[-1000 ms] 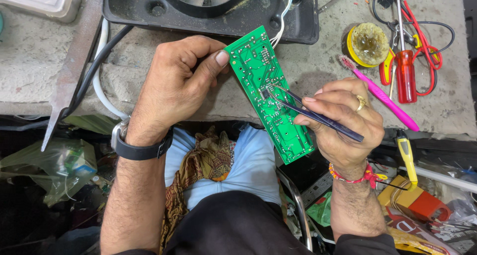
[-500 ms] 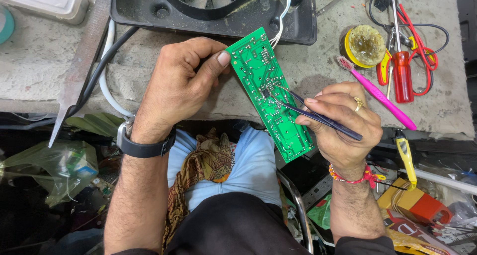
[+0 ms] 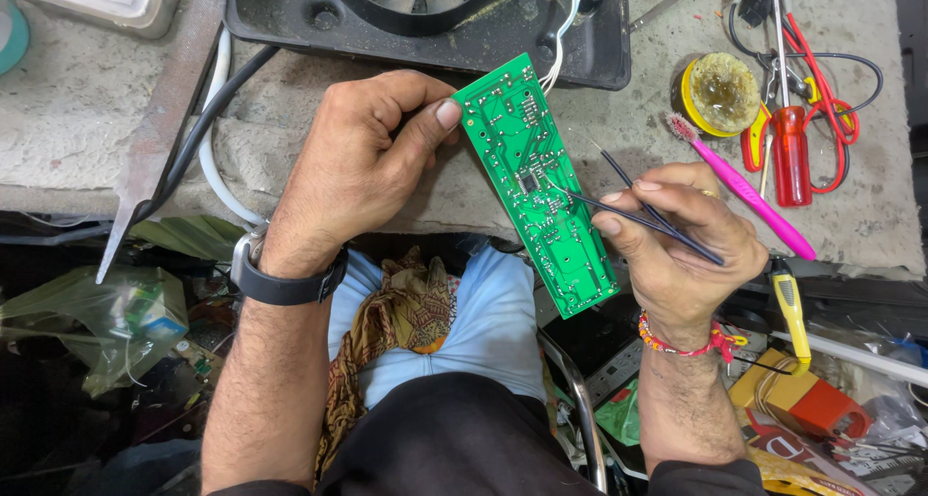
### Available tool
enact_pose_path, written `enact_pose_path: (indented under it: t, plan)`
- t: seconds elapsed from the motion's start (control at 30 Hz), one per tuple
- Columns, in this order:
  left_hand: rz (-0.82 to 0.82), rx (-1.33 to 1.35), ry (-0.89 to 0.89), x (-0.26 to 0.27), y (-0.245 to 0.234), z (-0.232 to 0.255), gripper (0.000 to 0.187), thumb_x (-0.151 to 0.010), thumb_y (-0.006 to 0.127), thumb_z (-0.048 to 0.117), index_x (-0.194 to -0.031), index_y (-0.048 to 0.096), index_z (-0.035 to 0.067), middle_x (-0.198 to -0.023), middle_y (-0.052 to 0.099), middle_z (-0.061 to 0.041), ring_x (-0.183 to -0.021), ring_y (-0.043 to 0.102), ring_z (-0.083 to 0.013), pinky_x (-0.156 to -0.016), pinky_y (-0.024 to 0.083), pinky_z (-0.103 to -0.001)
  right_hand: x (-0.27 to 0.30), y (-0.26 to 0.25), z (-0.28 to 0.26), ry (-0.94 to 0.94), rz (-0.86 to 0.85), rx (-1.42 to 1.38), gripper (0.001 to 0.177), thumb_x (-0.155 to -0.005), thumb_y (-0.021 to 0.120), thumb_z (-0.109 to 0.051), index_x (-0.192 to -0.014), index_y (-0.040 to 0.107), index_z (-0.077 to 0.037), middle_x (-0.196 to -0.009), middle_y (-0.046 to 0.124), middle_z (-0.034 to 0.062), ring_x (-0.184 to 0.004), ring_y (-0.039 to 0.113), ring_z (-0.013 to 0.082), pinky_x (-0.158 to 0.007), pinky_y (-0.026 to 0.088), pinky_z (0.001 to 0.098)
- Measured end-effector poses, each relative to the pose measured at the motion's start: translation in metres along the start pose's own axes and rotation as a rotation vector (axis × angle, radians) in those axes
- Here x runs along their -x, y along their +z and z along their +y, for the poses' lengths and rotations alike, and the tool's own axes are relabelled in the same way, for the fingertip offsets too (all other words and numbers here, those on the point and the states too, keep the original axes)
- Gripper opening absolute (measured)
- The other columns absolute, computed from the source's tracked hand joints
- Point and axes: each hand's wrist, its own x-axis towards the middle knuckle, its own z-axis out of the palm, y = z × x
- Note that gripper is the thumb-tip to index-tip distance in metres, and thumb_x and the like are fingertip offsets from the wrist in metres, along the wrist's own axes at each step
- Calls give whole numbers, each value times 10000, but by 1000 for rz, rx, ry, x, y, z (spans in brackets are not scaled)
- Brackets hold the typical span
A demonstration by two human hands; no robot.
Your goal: The person holds a green circuit board and uses tweezers to manipulate small components on its surface. They then use a soldering iron to apply heat to specific points on the board. The person flips the board over to inspect the other side and continues working with the tweezers and soldering iron.
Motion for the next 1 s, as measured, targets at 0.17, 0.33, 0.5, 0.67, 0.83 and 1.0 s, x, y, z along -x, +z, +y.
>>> enact_pose_path:
  t: [0.17, 0.33, 0.5, 0.67, 0.83, 1.0]
  plan:
    - [-11, 24, 1, -1, 0, 0, 168, -1064, 644, 143, -1091, 733, 3, -789, 726, -25, -675, 650, -62, -599, 542, -241, -2, -2, 2, -28, -37, 63, 373, -889, 899, 82, -1196, 712, -15, -1064, 697, 134, -882, 747, 169, -791, 630, 243]
    - [-13, 44, -16, 0, 0, 0, 168, -1063, 643, 140, -1091, 734, 3, -793, 728, -23, -676, 646, -64, -599, 539, -242, -3, -1, 1, -27, -44, 83, 362, -877, 905, 73, -1177, 719, -9, -1058, 699, 137, -883, 752, 173, -787, 634, 251]
    - [-12, 32, -8, -1, 0, -1, 160, -1062, 646, 132, -1093, 737, 4, -800, 730, -20, -673, 647, -61, -591, 536, -232, -8, 1, -7, -65, -78, 171, 306, -849, 911, 70, -1090, 734, 5, -952, 750, 136, -917, 738, 184, -826, 611, 269]
    - [-13, 41, -13, -1, 1, -1, 158, -1064, 649, 135, -1093, 737, 6, -806, 729, -18, -678, 643, -58, -590, 533, -228, -15, -1, -14, -132, -113, 303, 278, -771, 910, 59, -978, 729, 20, -897, 750, 119, -893, 696, 189, -835, 558, 287]
    - [-11, 47, 15, 0, 0, -3, 152, -1077, 643, 129, -1084, 732, 6, -806, 725, -14, -690, 648, -45, -604, 539, -219, -18, -1, -16, -130, -127, 264, 301, -787, 926, 45, -1023, 741, 20, -916, 741, 116, -913, 693, 181, -809, 577, 257]
    - [-44, 157, -230, 10, -13, 6, 160, -1037, 663, 122, -1047, 762, -3, -796, 730, -24, -608, 546, -42, -536, 449, -214, 12, -28, -43, -11, -16, 132, 252, -845, 892, 3, -1037, 730, 19, -960, 722, 111, -939, 684, 185, -824, 574, 280]
